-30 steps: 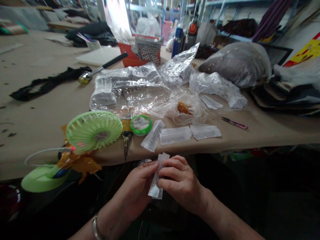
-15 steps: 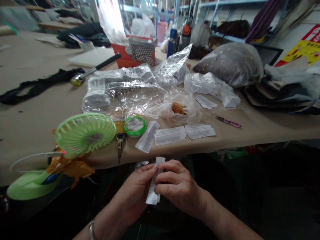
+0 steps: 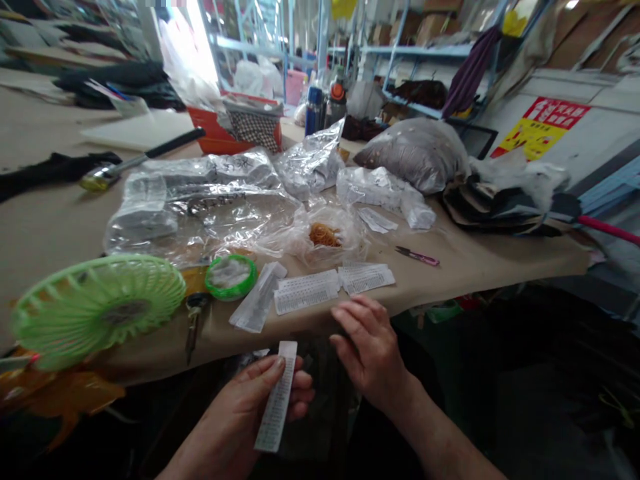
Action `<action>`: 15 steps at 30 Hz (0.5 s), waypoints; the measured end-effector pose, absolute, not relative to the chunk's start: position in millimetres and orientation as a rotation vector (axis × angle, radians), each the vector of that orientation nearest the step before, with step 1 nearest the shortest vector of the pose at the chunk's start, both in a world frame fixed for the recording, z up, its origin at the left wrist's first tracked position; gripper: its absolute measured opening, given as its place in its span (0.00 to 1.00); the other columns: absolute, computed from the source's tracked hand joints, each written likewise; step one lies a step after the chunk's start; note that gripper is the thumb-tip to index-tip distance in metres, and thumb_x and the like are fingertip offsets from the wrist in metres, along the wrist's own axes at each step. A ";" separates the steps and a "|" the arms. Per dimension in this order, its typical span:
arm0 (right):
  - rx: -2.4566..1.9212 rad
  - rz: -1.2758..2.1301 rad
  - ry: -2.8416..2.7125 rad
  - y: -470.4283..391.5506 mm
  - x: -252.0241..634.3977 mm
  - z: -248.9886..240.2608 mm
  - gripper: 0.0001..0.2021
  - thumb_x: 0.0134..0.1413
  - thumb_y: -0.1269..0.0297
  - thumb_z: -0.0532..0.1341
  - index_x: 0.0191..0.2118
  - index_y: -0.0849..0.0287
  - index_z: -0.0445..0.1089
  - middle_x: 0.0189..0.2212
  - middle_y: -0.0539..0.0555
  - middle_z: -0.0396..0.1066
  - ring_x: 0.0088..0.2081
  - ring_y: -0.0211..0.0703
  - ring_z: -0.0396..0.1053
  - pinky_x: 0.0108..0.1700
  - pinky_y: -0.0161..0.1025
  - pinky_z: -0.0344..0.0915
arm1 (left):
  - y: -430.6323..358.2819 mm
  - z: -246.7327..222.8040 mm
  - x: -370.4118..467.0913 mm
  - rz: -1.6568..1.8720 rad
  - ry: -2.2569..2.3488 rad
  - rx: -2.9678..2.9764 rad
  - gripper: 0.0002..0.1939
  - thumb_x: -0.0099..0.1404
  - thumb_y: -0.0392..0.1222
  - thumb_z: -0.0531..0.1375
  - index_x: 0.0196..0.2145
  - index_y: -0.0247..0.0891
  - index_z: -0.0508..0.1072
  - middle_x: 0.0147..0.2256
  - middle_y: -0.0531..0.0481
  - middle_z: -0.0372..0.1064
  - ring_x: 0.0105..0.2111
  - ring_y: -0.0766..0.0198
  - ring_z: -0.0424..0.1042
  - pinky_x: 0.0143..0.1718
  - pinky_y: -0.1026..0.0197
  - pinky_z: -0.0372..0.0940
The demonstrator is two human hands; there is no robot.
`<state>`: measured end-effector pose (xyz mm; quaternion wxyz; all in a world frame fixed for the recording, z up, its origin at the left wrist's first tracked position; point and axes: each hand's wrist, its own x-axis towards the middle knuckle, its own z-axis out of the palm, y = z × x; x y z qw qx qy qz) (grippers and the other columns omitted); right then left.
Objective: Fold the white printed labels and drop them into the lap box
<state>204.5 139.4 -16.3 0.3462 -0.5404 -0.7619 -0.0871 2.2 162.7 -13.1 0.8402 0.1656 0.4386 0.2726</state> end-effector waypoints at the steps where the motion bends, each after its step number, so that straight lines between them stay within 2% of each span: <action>1: -1.538 -0.333 -1.935 142.8 214.2 -17.8 0.21 0.58 0.65 0.59 0.56 0.62 0.61 0.50 0.63 0.67 0.56 0.56 0.60 0.55 0.57 0.61 | 162.3 -14.2 2.1 0.573 0.943 0.355 0.13 0.56 0.43 0.66 0.34 0.31 0.74 0.27 0.43 0.76 0.26 0.61 0.75 0.29 0.62 0.70; 3: -1.747 -0.473 -1.925 148.1 228.8 -21.3 0.23 0.57 0.61 0.59 0.57 0.65 0.61 0.52 0.65 0.65 0.56 0.59 0.59 0.55 0.59 0.59 | 161.3 -16.1 2.3 0.563 0.954 0.365 0.13 0.56 0.43 0.66 0.35 0.31 0.74 0.28 0.43 0.76 0.26 0.60 0.75 0.29 0.62 0.70; 5: -1.823 -0.525 -1.967 150.4 236.3 -24.9 0.20 0.58 0.63 0.58 0.55 0.65 0.63 0.52 0.64 0.66 0.55 0.58 0.60 0.54 0.58 0.59 | 160.2 -16.6 3.1 0.551 0.965 0.368 0.12 0.57 0.43 0.66 0.35 0.31 0.73 0.27 0.43 0.76 0.26 0.61 0.75 0.29 0.62 0.70; 10: -1.647 -0.528 -1.958 150.3 248.3 -31.2 0.11 0.59 0.70 0.57 0.47 0.60 0.70 0.45 0.58 0.72 0.50 0.50 0.65 0.53 0.51 0.61 | 159.7 -13.7 5.4 0.563 0.982 0.389 0.13 0.56 0.43 0.66 0.35 0.31 0.73 0.27 0.43 0.76 0.26 0.61 0.75 0.28 0.63 0.70; 15: -1.496 -0.365 -1.812 149.5 252.6 -25.7 0.09 0.57 0.73 0.59 0.41 0.57 0.71 0.40 0.55 0.74 0.46 0.46 0.69 0.50 0.49 0.65 | 160.2 -13.7 7.3 0.560 0.986 0.395 0.14 0.55 0.45 0.66 0.34 0.31 0.73 0.27 0.43 0.76 0.25 0.62 0.74 0.28 0.64 0.69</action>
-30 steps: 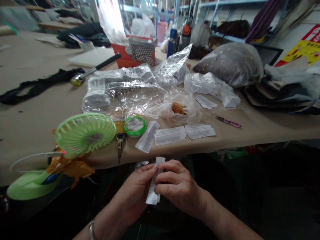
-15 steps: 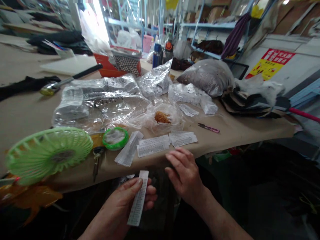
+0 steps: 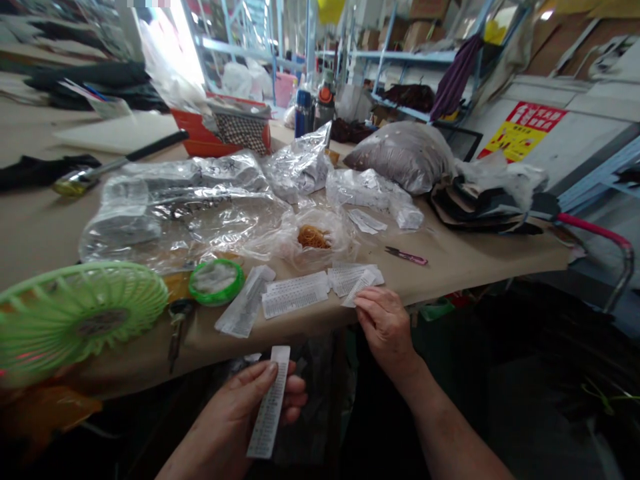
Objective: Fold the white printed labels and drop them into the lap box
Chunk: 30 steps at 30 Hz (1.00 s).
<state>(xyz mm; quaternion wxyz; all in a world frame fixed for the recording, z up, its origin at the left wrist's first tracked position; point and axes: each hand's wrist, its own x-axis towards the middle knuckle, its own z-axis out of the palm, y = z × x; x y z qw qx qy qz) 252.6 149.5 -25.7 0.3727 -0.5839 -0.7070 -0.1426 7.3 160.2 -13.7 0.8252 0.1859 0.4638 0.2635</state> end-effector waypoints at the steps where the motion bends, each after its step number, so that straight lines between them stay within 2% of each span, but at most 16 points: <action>1: -1.456 -0.324 -1.769 147.5 246.1 -22.3 0.09 0.56 0.74 0.59 0.41 0.57 0.71 0.39 0.55 0.74 0.46 0.46 0.69 0.50 0.49 0.65 | 159.8 -13.8 7.8 0.556 0.987 0.400 0.14 0.56 0.45 0.66 0.34 0.30 0.73 0.27 0.43 0.75 0.25 0.62 0.74 0.28 0.64 0.69; 5: -1.160 -0.033 -1.829 132.8 196.1 -8.9 0.11 0.54 0.77 0.59 0.41 0.57 0.70 0.40 0.56 0.72 0.49 0.48 0.68 0.50 0.51 0.66 | 158.0 -12.0 9.1 0.578 0.900 0.404 0.14 0.57 0.45 0.64 0.33 0.30 0.74 0.27 0.44 0.74 0.23 0.66 0.71 0.26 0.66 0.67; 7: -1.029 0.060 -1.961 125.3 169.0 -8.3 0.09 0.54 0.76 0.59 0.40 0.59 0.71 0.39 0.56 0.73 0.48 0.48 0.68 0.50 0.50 0.65 | 157.8 -9.6 8.4 0.630 0.841 0.392 0.12 0.56 0.43 0.65 0.32 0.29 0.75 0.26 0.46 0.73 0.22 0.69 0.69 0.24 0.69 0.64; 11: -0.993 0.035 -2.088 118.9 138.8 -21.4 0.06 0.57 0.73 0.59 0.36 0.58 0.72 0.37 0.53 0.74 0.47 0.43 0.69 0.53 0.48 0.63 | 158.4 -5.3 4.6 0.743 0.830 0.335 0.09 0.51 0.38 0.67 0.27 0.29 0.75 0.24 0.48 0.72 0.23 0.69 0.69 0.23 0.72 0.61; 16: -0.977 0.058 -2.156 121.1 137.7 -30.0 0.06 0.57 0.73 0.58 0.35 0.58 0.72 0.37 0.52 0.75 0.48 0.43 0.69 0.55 0.46 0.62 | 159.6 -7.6 1.5 0.790 0.850 0.267 0.08 0.49 0.37 0.67 0.26 0.29 0.75 0.22 0.49 0.70 0.22 0.70 0.67 0.21 0.71 0.60; 30: -0.947 0.098 -2.212 122.9 139.3 -21.9 0.07 0.57 0.75 0.57 0.35 0.59 0.71 0.36 0.53 0.76 0.48 0.42 0.70 0.56 0.44 0.60 | 155.9 -11.1 -2.0 0.750 0.770 0.230 0.07 0.54 0.36 0.66 0.27 0.28 0.74 0.23 0.49 0.70 0.22 0.71 0.67 0.21 0.72 0.60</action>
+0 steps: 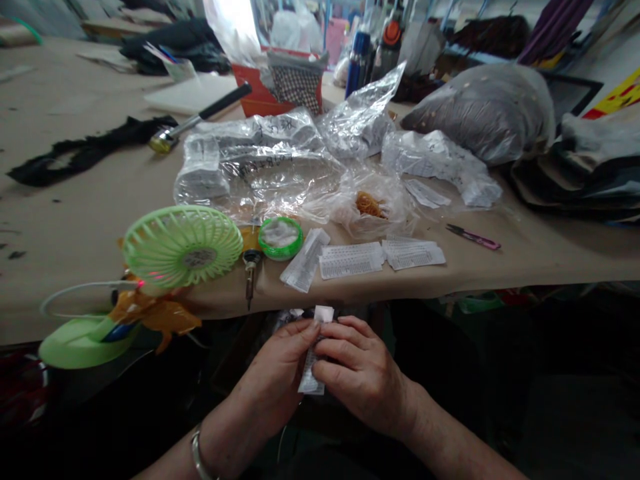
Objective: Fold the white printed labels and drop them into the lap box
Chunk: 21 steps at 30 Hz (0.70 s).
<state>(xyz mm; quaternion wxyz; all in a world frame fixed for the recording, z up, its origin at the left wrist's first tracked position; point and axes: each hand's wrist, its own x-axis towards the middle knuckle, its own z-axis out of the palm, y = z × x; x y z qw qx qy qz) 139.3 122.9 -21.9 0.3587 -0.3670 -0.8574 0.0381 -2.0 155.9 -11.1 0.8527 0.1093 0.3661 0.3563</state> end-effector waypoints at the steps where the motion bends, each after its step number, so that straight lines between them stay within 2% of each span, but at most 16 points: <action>1: -0.944 0.118 -2.215 121.8 139.7 -22.4 0.07 0.56 0.75 0.57 0.36 0.59 0.71 0.36 0.53 0.76 0.48 0.42 0.70 0.56 0.45 0.60 | 156.0 -12.1 -2.2 0.749 0.776 0.224 0.06 0.54 0.36 0.65 0.27 0.28 0.74 0.23 0.49 0.70 0.21 0.71 0.67 0.21 0.72 0.60; 3: -0.938 0.187 -2.195 118.7 141.7 -24.1 0.10 0.55 0.75 0.59 0.42 0.59 0.70 0.39 0.54 0.75 0.49 0.44 0.69 0.56 0.47 0.61 | 155.9 -13.9 -3.3 0.744 0.779 0.231 0.06 0.56 0.35 0.64 0.27 0.28 0.74 0.23 0.49 0.70 0.21 0.72 0.67 0.22 0.72 0.61; 6: -0.991 0.398 -1.988 114.7 147.2 -27.9 0.19 0.52 0.72 0.62 0.51 0.57 0.65 0.43 0.56 0.72 0.51 0.49 0.67 0.54 0.50 0.63 | 154.9 -13.8 -7.0 0.700 0.778 0.299 0.08 0.60 0.39 0.62 0.30 0.28 0.73 0.24 0.47 0.71 0.22 0.70 0.69 0.23 0.71 0.63; 8: -1.133 0.629 -1.703 116.0 151.7 -30.9 0.18 0.53 0.70 0.62 0.50 0.54 0.65 0.43 0.55 0.71 0.50 0.47 0.67 0.52 0.47 0.64 | 153.3 -11.7 -10.0 0.631 0.797 0.351 0.10 0.63 0.42 0.59 0.35 0.30 0.73 0.26 0.46 0.72 0.22 0.68 0.70 0.24 0.69 0.65; 10: -1.213 1.002 -1.389 121.8 155.5 -33.9 0.15 0.53 0.66 0.63 0.48 0.52 0.67 0.41 0.53 0.70 0.45 0.42 0.69 0.48 0.41 0.66 | 151.2 -8.8 -12.4 0.552 0.802 0.400 0.13 0.64 0.45 0.58 0.36 0.31 0.72 0.27 0.45 0.72 0.21 0.68 0.70 0.23 0.67 0.66; 14: -0.923 1.841 -0.994 139.5 159.2 -39.9 0.26 0.41 0.59 0.70 0.49 0.54 0.68 0.42 0.52 0.71 0.40 0.38 0.70 0.41 0.34 0.67 | 146.6 -5.4 -14.2 0.448 0.743 0.463 0.15 0.65 0.47 0.56 0.32 0.30 0.70 0.26 0.45 0.71 0.20 0.69 0.70 0.22 0.69 0.65; 16: -0.796 1.989 -0.943 146.2 158.6 -42.5 0.26 0.36 0.62 0.72 0.47 0.56 0.71 0.44 0.53 0.71 0.43 0.40 0.70 0.46 0.35 0.66 | 144.8 -5.6 -14.3 0.421 0.731 0.470 0.15 0.65 0.48 0.56 0.32 0.31 0.70 0.26 0.45 0.71 0.20 0.68 0.70 0.23 0.68 0.65; 18: -0.726 2.014 -0.925 150.3 156.6 -44.6 0.22 0.36 0.64 0.72 0.43 0.57 0.74 0.47 0.54 0.70 0.47 0.42 0.69 0.50 0.37 0.64 | 143.7 -6.1 -14.2 0.410 0.728 0.480 0.15 0.64 0.49 0.56 0.33 0.31 0.70 0.26 0.46 0.71 0.20 0.68 0.70 0.22 0.68 0.65; 21: -0.663 2.030 -0.900 152.4 152.8 -47.2 0.15 0.38 0.66 0.70 0.37 0.60 0.75 0.47 0.55 0.70 0.46 0.43 0.70 0.50 0.38 0.65 | 143.5 -5.5 -13.5 0.409 0.751 0.487 0.14 0.64 0.48 0.57 0.33 0.31 0.71 0.25 0.46 0.71 0.19 0.70 0.69 0.21 0.69 0.64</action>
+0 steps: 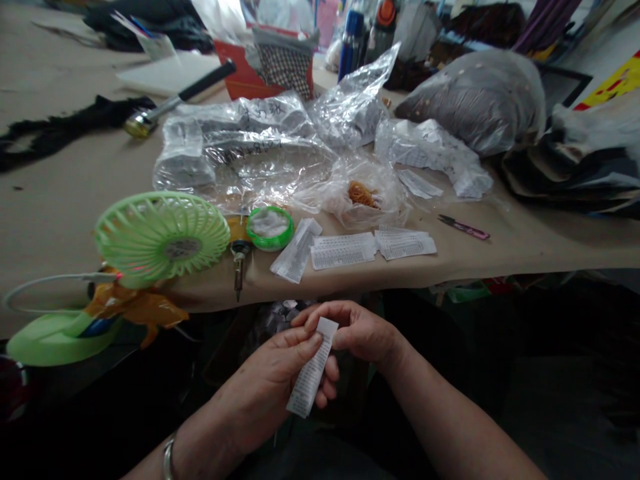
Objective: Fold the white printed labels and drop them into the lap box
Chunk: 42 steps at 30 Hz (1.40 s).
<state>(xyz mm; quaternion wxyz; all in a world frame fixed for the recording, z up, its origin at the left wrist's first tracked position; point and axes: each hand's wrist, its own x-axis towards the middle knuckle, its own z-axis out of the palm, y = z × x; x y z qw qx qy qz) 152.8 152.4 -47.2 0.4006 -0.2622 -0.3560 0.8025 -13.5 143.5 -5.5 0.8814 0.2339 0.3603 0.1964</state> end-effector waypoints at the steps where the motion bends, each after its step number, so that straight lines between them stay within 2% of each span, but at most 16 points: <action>1: -0.656 2.033 -0.899 152.4 151.8 -48.1 0.14 0.39 0.66 0.70 0.36 0.60 0.75 0.47 0.55 0.70 0.46 0.42 0.70 0.49 0.38 0.65 | 143.7 -5.0 -13.1 0.409 0.762 0.488 0.14 0.63 0.47 0.57 0.32 0.31 0.71 0.25 0.47 0.70 0.19 0.70 0.68 0.21 0.70 0.64; 4: -0.711 1.992 -0.936 150.7 150.2 -48.9 0.13 0.41 0.66 0.69 0.37 0.59 0.74 0.47 0.56 0.70 0.44 0.42 0.71 0.47 0.39 0.67 | 144.8 -3.3 -12.7 0.418 0.790 0.495 0.13 0.63 0.46 0.57 0.32 0.31 0.71 0.24 0.47 0.69 0.18 0.71 0.67 0.20 0.70 0.62; 7: -0.863 1.850 -1.047 145.5 149.7 -43.2 0.18 0.45 0.62 0.68 0.44 0.58 0.72 0.42 0.56 0.72 0.39 0.40 0.72 0.42 0.38 0.69 | 145.9 -3.1 -14.6 0.451 0.818 0.501 0.12 0.62 0.45 0.58 0.31 0.32 0.70 0.23 0.49 0.69 0.19 0.71 0.67 0.21 0.70 0.62; 9: -1.018 1.606 -1.224 140.1 148.8 -35.2 0.19 0.50 0.60 0.64 0.49 0.57 0.69 0.41 0.55 0.72 0.38 0.40 0.72 0.42 0.37 0.70 | 146.0 -4.2 -16.8 0.478 0.840 0.502 0.11 0.62 0.45 0.58 0.30 0.32 0.71 0.24 0.49 0.69 0.19 0.71 0.66 0.21 0.71 0.61; 13: -1.282 0.842 -1.726 129.7 143.4 -20.1 0.17 0.56 0.63 0.60 0.51 0.57 0.67 0.48 0.58 0.68 0.49 0.45 0.68 0.51 0.42 0.66 | 144.5 -8.9 -20.4 0.524 0.876 0.496 0.13 0.63 0.46 0.57 0.30 0.32 0.71 0.23 0.50 0.68 0.19 0.72 0.66 0.21 0.70 0.61; 16: -1.289 0.586 -1.899 126.5 137.3 -17.3 0.15 0.58 0.65 0.58 0.51 0.59 0.67 0.46 0.59 0.70 0.48 0.46 0.68 0.50 0.43 0.68 | 142.9 -11.5 -21.7 0.558 0.883 0.509 0.14 0.64 0.47 0.57 0.31 0.32 0.72 0.23 0.49 0.69 0.20 0.71 0.66 0.22 0.70 0.61; 20: -1.324 0.710 -1.758 127.6 128.0 -21.1 0.15 0.58 0.65 0.57 0.51 0.58 0.66 0.44 0.57 0.71 0.45 0.44 0.71 0.47 0.41 0.69 | 141.9 -10.4 -25.8 0.583 0.898 0.491 0.13 0.62 0.47 0.58 0.30 0.32 0.72 0.24 0.49 0.69 0.20 0.70 0.66 0.22 0.69 0.61; 23: -1.348 1.050 -1.419 131.4 118.4 -23.2 0.11 0.58 0.62 0.58 0.45 0.57 0.68 0.35 0.52 0.73 0.34 0.37 0.72 0.36 0.33 0.71 | 141.8 -7.2 -31.7 0.612 0.935 0.503 0.13 0.62 0.47 0.58 0.30 0.33 0.72 0.24 0.50 0.69 0.20 0.70 0.66 0.22 0.69 0.60; 27: -1.283 1.337 -1.141 140.7 103.6 -23.6 0.08 0.54 0.59 0.62 0.33 0.59 0.68 0.25 0.48 0.69 0.24 0.32 0.66 0.26 0.28 0.66 | 141.9 -2.7 -40.6 0.677 0.990 0.569 0.13 0.62 0.47 0.58 0.28 0.34 0.72 0.23 0.50 0.68 0.20 0.70 0.65 0.22 0.68 0.59; 32: -1.210 1.534 -1.080 151.5 85.9 -21.2 0.10 0.52 0.58 0.62 0.29 0.60 0.66 0.17 0.44 0.64 0.15 0.29 0.59 0.18 0.28 0.60 | 140.5 -0.7 -51.9 0.748 1.047 0.660 0.14 0.62 0.47 0.57 0.25 0.35 0.71 0.22 0.50 0.67 0.21 0.68 0.64 0.24 0.67 0.58; 36: -1.223 1.496 -1.127 156.6 74.3 -19.5 0.09 0.53 0.60 0.61 0.29 0.60 0.67 0.17 0.45 0.64 0.17 0.30 0.60 0.20 0.29 0.61 | 142.2 -5.0 -63.0 0.810 1.098 0.776 0.12 0.63 0.44 0.56 0.26 0.35 0.72 0.24 0.50 0.67 0.24 0.66 0.64 0.27 0.65 0.59; 42: -1.292 1.189 -1.395 164.5 63.5 -15.8 0.07 0.53 0.63 0.59 0.29 0.60 0.69 0.27 0.50 0.69 0.30 0.36 0.66 0.32 0.32 0.64 | 151.7 -9.2 -79.0 0.994 1.241 1.041 0.06 0.60 0.38 0.59 0.30 0.38 0.77 0.27 0.51 0.71 0.28 0.63 0.67 0.31 0.65 0.61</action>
